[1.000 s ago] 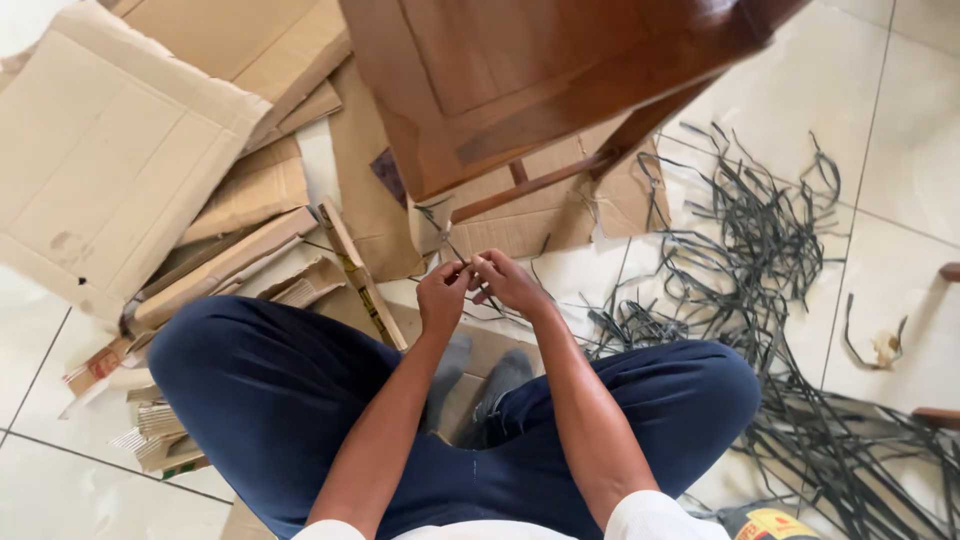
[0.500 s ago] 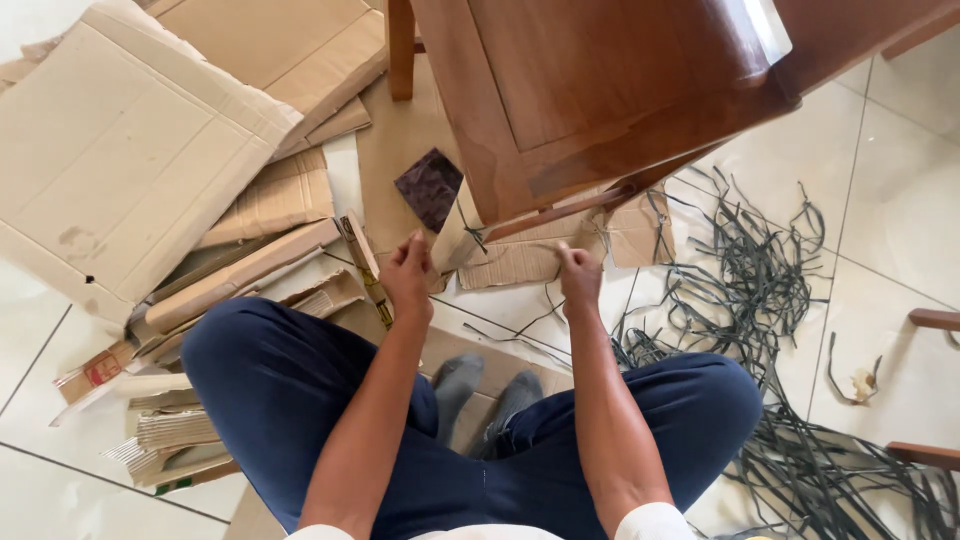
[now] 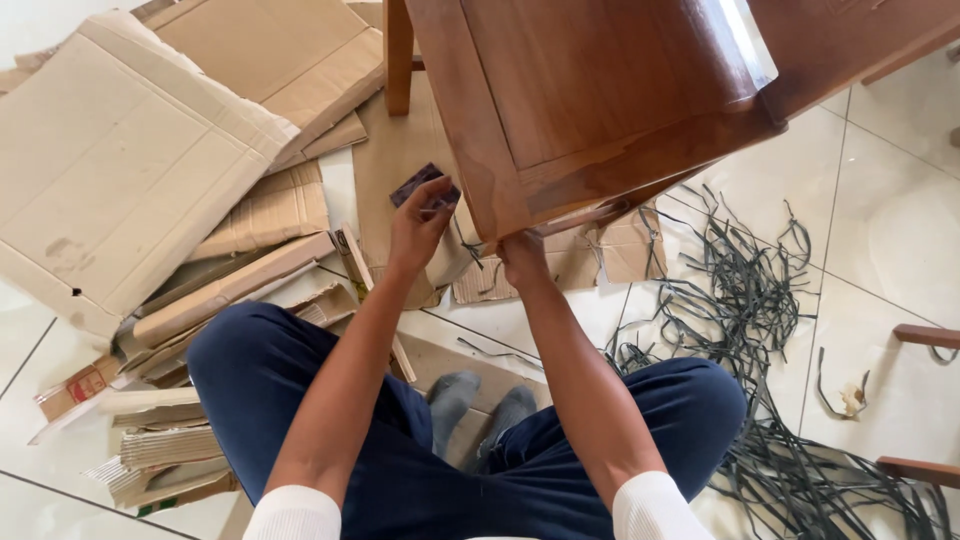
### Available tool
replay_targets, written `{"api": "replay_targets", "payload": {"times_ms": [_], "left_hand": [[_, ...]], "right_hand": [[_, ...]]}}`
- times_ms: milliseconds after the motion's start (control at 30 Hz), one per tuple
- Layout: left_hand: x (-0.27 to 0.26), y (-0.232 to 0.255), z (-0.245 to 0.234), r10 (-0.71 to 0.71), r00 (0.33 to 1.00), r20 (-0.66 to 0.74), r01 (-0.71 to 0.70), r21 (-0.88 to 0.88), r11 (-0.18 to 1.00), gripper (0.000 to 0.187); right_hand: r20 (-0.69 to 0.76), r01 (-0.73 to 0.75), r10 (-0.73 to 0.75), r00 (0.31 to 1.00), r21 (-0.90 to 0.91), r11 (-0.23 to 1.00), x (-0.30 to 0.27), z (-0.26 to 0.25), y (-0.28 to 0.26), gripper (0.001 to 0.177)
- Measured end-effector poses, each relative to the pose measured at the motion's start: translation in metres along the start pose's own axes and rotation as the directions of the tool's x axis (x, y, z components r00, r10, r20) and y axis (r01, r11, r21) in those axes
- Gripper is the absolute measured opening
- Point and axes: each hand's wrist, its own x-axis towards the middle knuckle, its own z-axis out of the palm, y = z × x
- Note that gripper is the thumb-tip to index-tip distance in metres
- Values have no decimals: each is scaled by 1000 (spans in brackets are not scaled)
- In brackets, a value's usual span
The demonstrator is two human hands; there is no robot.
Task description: Clean a wooden chair with a cloth and wrap the chair legs with cardboard and plastic strips.
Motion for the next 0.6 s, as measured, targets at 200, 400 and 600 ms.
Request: {"api": "replay_targets", "payload": {"times_ms": [200, 400, 600], "left_hand": [[-5, 0, -16, -72, 984, 163, 38, 205, 978, 31], [-39, 15, -23, 35, 999, -21, -23, 411, 911, 19], [-68, 6, -13, -29, 990, -140, 87, 430, 899, 23]], "right_hand": [[18, -166, 167, 986, -26, 986, 18, 2, 18, 11], [25, -109, 118, 993, -218, 970, -15, -13, -4, 7], [81, 14, 8, 997, -271, 963, -70, -8, -22, 14]]}}
